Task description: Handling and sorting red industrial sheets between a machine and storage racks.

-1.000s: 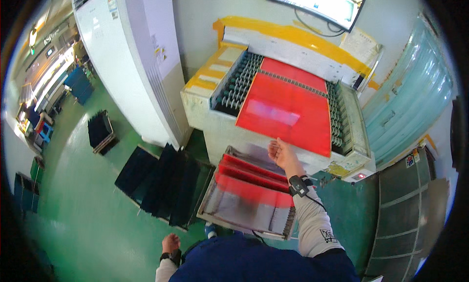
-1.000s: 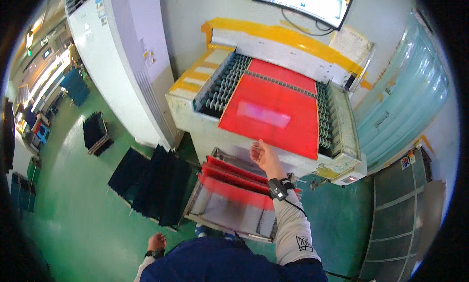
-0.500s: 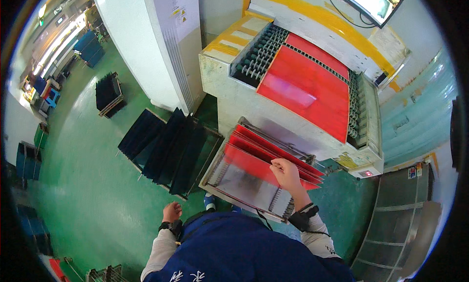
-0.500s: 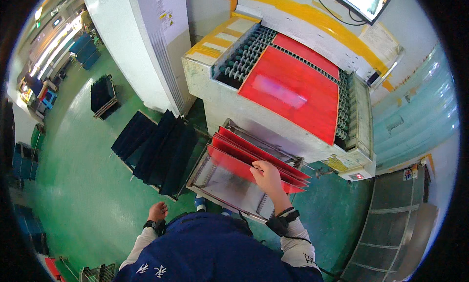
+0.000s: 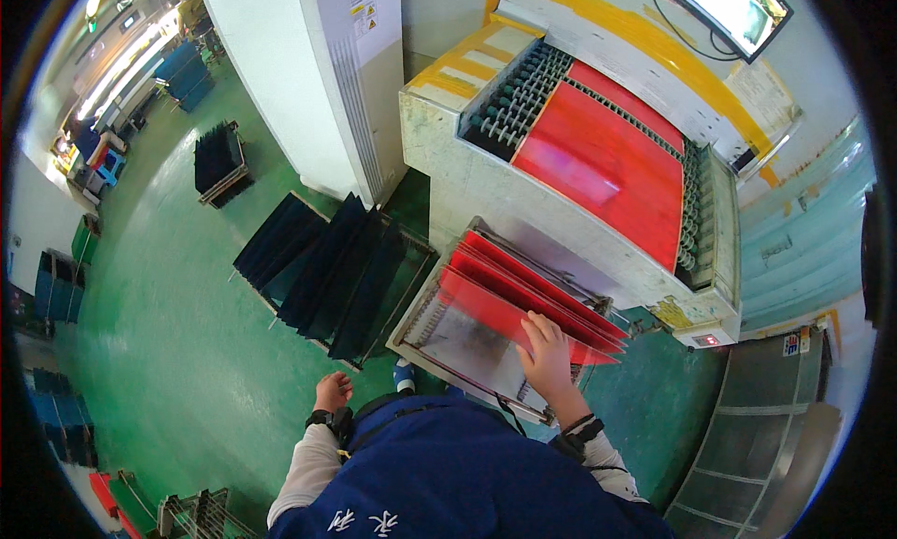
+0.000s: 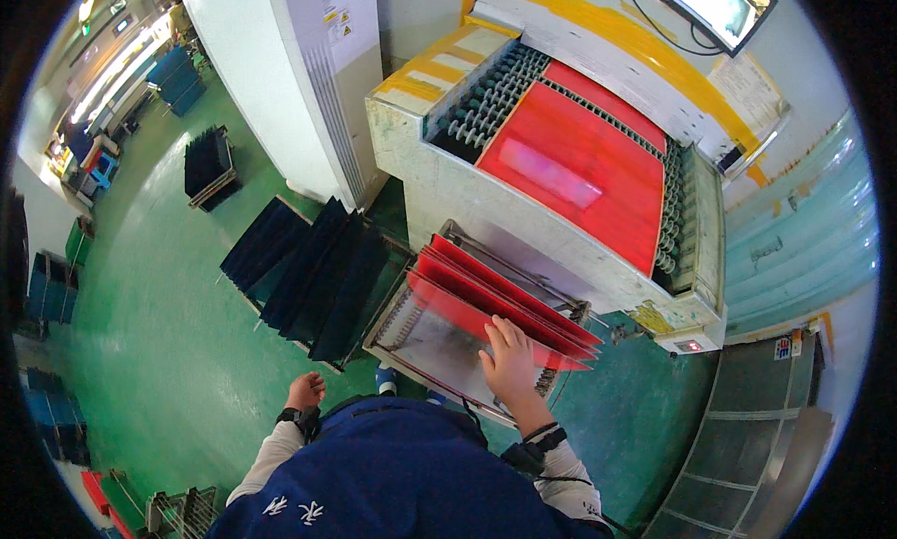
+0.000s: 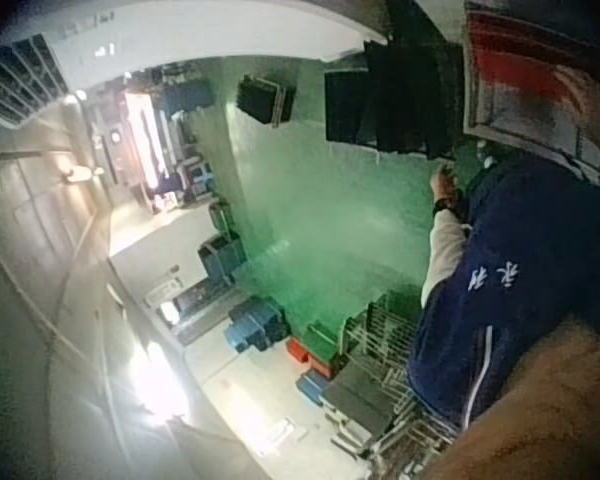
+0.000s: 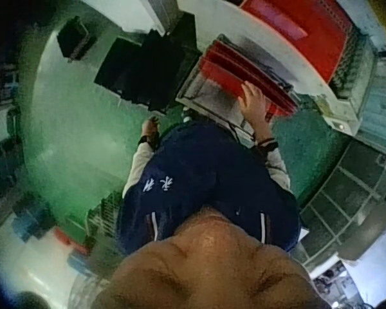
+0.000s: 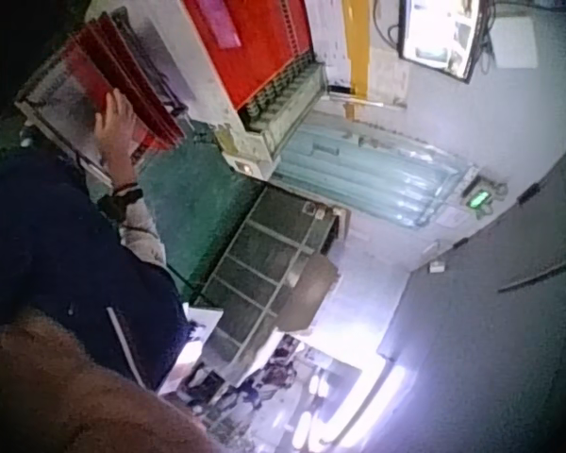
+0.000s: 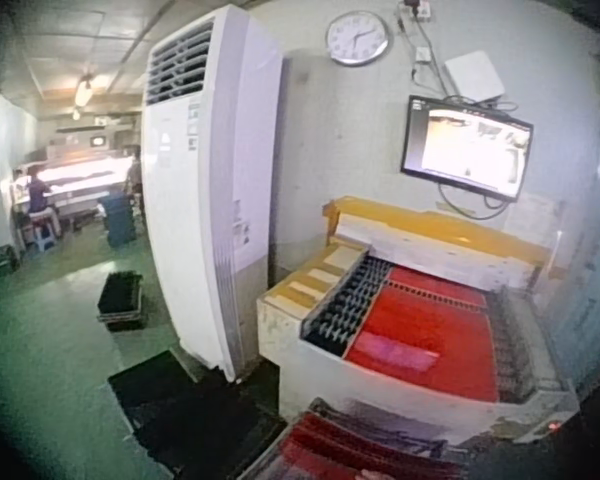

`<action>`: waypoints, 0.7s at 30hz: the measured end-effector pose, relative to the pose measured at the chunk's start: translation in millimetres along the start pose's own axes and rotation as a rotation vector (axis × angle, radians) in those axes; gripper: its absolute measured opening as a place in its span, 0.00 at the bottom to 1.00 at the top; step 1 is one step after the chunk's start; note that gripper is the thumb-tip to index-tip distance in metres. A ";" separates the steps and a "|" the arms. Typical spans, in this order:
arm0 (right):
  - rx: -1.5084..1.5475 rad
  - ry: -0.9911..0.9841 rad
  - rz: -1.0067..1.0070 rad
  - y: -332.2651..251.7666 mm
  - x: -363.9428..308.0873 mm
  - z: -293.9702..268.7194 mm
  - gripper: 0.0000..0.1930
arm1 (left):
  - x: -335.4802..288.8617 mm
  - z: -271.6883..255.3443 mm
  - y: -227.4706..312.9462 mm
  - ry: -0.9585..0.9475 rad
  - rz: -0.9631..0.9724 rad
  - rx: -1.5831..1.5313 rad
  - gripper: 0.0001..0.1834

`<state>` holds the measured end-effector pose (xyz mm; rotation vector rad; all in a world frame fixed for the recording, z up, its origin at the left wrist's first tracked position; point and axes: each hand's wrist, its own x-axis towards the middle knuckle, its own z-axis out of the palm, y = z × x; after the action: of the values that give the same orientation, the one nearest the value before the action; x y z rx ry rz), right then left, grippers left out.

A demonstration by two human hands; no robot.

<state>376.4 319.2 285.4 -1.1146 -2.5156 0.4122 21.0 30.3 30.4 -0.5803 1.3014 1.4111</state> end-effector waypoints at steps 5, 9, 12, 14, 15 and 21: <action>-0.025 -0.013 0.000 -7.3 -8.5 2.8 0.22 | -6.8 3.2 0.0 0.005 0.019 0.052 0.08; -0.028 0.002 -0.018 -11.1 -11.3 0.5 0.19 | -9.0 2.8 0.0 -0.073 0.020 0.037 0.06; 0.159 0.018 0.051 -7.5 -6.9 5.7 0.16 | -1.2 1.0 0.7 -0.108 -0.012 -0.031 0.05; 0.148 0.047 0.094 1.5 -4.9 14.8 0.13 | 1.9 3.9 -2.7 -0.061 -0.004 0.000 0.05; 0.144 0.059 0.108 6.1 -1.3 19.9 0.12 | 1.3 4.2 -5.0 -0.065 0.014 0.006 0.04; -0.143 -0.392 0.258 40.5 18.1 34.1 0.10 | -12.1 -14.3 -11.5 -0.234 0.362 0.482 0.05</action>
<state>376.6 355.0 242.4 -1.5547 -2.7759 0.5763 30.7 10.7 32.5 0.1471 1.5319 1.3313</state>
